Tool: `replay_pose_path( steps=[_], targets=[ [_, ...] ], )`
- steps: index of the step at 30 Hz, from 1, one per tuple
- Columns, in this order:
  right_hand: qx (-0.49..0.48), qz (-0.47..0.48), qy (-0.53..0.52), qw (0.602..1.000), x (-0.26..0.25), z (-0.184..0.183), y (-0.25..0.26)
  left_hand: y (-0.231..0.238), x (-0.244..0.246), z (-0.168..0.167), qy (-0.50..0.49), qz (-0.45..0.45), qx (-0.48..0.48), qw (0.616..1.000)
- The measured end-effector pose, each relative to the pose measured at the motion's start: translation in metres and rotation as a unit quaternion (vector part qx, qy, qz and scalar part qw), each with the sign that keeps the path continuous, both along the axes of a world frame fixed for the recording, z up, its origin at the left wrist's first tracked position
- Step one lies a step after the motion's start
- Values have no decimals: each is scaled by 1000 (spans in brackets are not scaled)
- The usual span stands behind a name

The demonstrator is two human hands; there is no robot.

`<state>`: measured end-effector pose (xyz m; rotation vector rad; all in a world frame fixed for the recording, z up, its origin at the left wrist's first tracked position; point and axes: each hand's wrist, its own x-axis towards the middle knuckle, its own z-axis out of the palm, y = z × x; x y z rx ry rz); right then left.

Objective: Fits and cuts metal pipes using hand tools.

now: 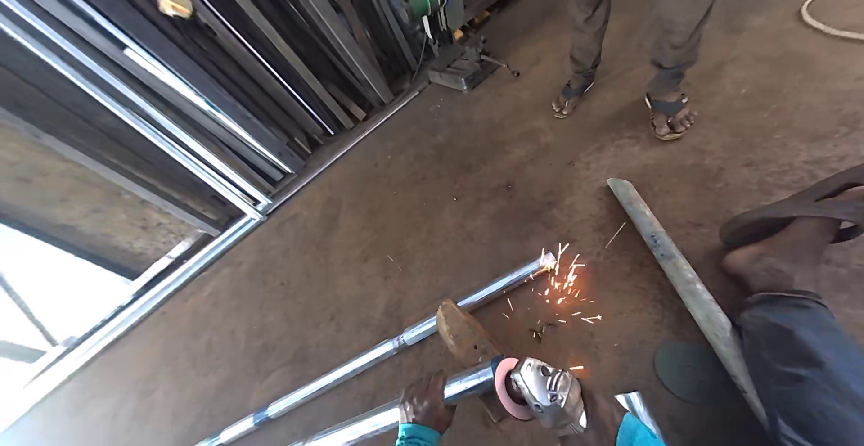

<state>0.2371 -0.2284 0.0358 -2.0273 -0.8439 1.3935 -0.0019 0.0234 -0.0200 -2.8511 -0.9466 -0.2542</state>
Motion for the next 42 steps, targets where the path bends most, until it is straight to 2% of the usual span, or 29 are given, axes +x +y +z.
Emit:
replay_pose_path(
  steps=[6, 11, 14, 18, 20, 26, 29, 32, 36, 42],
  targets=[
    [-36, 72, -48, 996, 2, 3, -12, 1, 1, 3, 3, 0, 8, 1000],
    [-23, 20, -36, 999, 0, -1, -1, -1, 2, 4, 20, 12, -6, 1000],
    [-21, 29, -50, 998, 0, 1, 6, -1, 4, 7, 32, 17, -17, 999],
    [-51, 65, -62, 995, 4, -3, -14, 0, 6, 11, 48, 23, -39, 998],
    [-69, 45, -55, 995, 8, -4, -18, 0, 6, 10, 40, 19, -32, 998],
    [-32, 25, -38, 998, 11, -7, 3, -3, 5, 11, 59, 31, -48, 997],
    [4, 28, -36, 999, 11, -21, -7, 0, 6, 11, 60, 33, -49, 996],
    [-13, 31, -21, 999, 19, -26, -17, 1, 5, 8, 33, 22, -32, 999],
    [8, 28, 32, 999, 28, -24, -3, -1, 3, 5, 27, 21, -26, 999],
    [9, 50, 25, 998, 35, -31, 6, -1, 0, 2, -8, -2, 12, 1000]
  ],
)
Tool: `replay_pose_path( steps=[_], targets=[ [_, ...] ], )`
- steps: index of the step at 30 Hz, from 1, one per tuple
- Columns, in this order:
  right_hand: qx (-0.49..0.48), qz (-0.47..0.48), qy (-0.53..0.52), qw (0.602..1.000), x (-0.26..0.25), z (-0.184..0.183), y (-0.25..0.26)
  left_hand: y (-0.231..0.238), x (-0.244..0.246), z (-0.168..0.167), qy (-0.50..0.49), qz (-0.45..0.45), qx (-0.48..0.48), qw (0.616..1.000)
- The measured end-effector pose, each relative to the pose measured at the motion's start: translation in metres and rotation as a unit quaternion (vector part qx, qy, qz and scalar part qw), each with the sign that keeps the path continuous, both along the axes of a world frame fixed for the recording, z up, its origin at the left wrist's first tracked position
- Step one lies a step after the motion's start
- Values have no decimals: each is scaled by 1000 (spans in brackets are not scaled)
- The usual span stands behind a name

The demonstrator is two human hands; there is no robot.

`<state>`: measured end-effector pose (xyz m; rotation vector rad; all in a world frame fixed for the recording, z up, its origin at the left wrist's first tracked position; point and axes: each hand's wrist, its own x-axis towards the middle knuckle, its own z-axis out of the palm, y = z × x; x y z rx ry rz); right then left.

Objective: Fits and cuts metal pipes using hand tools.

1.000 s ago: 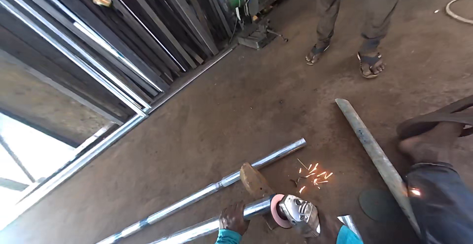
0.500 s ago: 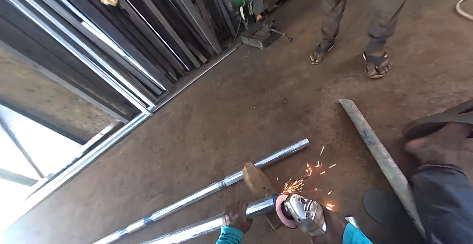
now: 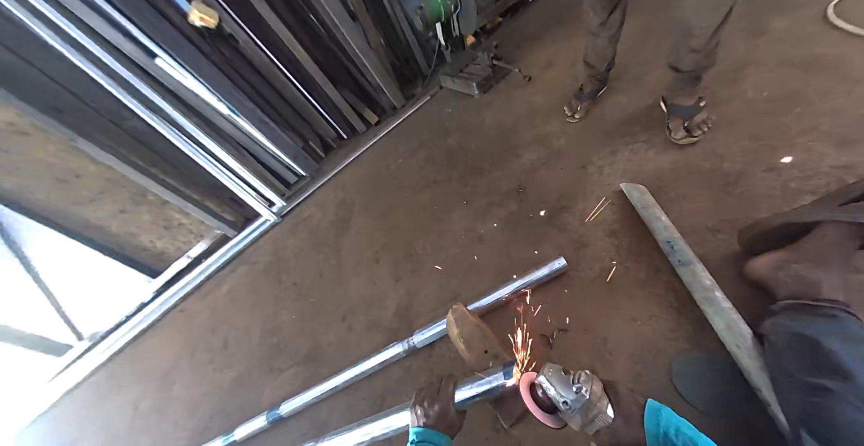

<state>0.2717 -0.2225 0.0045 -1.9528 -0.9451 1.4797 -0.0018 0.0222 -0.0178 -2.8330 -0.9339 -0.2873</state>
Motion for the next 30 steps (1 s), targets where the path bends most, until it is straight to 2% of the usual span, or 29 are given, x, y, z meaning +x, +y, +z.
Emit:
replay_pose_path(
  steps=[4, 10, 13, 17, 25, 30],
  targets=[
    [-29, 20, -19, 999, 2, -4, 6, -1, 1, -1, 5, 4, 1, 1000],
    [-15, 20, -11, 1000, 0, 2, 3, 2, 1, -2, -14, -2, 4, 1000],
    [-12, 16, -14, 1000, -2, -5, 4, 2, 1, -2, 8, 10, -8, 1000],
    [-16, 13, -6, 1000, -2, 5, 3, 0, 2, 5, 29, 20, -23, 999],
    [30, 8, 1, 1000, -5, -4, 0, -1, 3, 9, 37, 26, -45, 998],
    [-23, 36, -16, 999, 0, 8, 6, -1, 6, 11, 78, 52, -81, 992]
  ],
)
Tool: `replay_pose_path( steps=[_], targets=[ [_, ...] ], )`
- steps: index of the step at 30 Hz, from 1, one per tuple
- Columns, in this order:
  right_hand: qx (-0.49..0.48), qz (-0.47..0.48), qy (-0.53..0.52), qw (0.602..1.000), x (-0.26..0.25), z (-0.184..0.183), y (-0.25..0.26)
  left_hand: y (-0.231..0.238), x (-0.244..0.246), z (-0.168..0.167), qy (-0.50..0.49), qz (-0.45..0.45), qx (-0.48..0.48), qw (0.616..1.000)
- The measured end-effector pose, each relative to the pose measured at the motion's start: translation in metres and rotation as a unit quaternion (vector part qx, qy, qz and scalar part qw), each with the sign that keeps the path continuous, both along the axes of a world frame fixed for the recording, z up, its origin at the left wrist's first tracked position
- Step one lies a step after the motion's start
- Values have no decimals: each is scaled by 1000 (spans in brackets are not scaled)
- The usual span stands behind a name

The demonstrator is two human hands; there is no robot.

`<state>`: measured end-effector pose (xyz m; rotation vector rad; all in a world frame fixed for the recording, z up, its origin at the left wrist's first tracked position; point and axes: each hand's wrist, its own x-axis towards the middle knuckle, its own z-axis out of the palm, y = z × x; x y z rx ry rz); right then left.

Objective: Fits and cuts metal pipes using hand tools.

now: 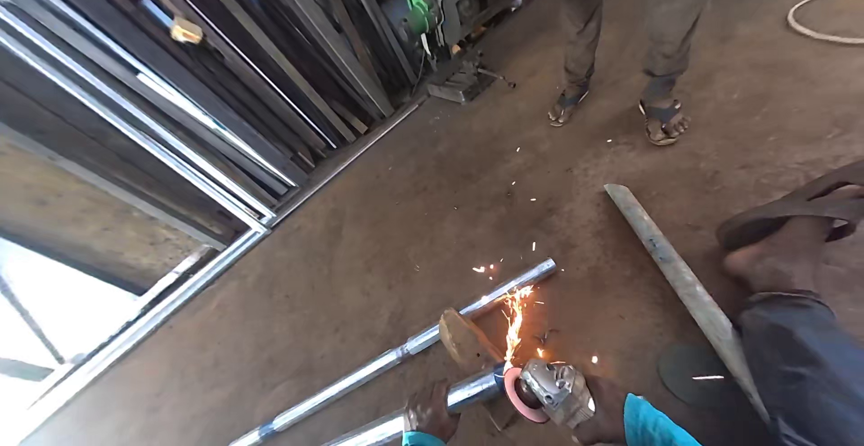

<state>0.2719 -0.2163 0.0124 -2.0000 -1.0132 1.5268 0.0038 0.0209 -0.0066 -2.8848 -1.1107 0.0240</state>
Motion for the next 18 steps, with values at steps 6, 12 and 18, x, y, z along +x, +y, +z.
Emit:
replay_pose_path(
  steps=[6, 12, 18],
  targets=[
    [-21, -96, -30, 995, -3, -1, -15, 0, 1, -1, -21, -17, 18, 999],
    [95, -339, -16, 936, -5, -23, -26, 11, 22, 30, 176, 75, -160, 968],
    [72, -455, 56, 886, -5, -34, -16, 23, 33, 54, 169, 65, -242, 953]
  ],
)
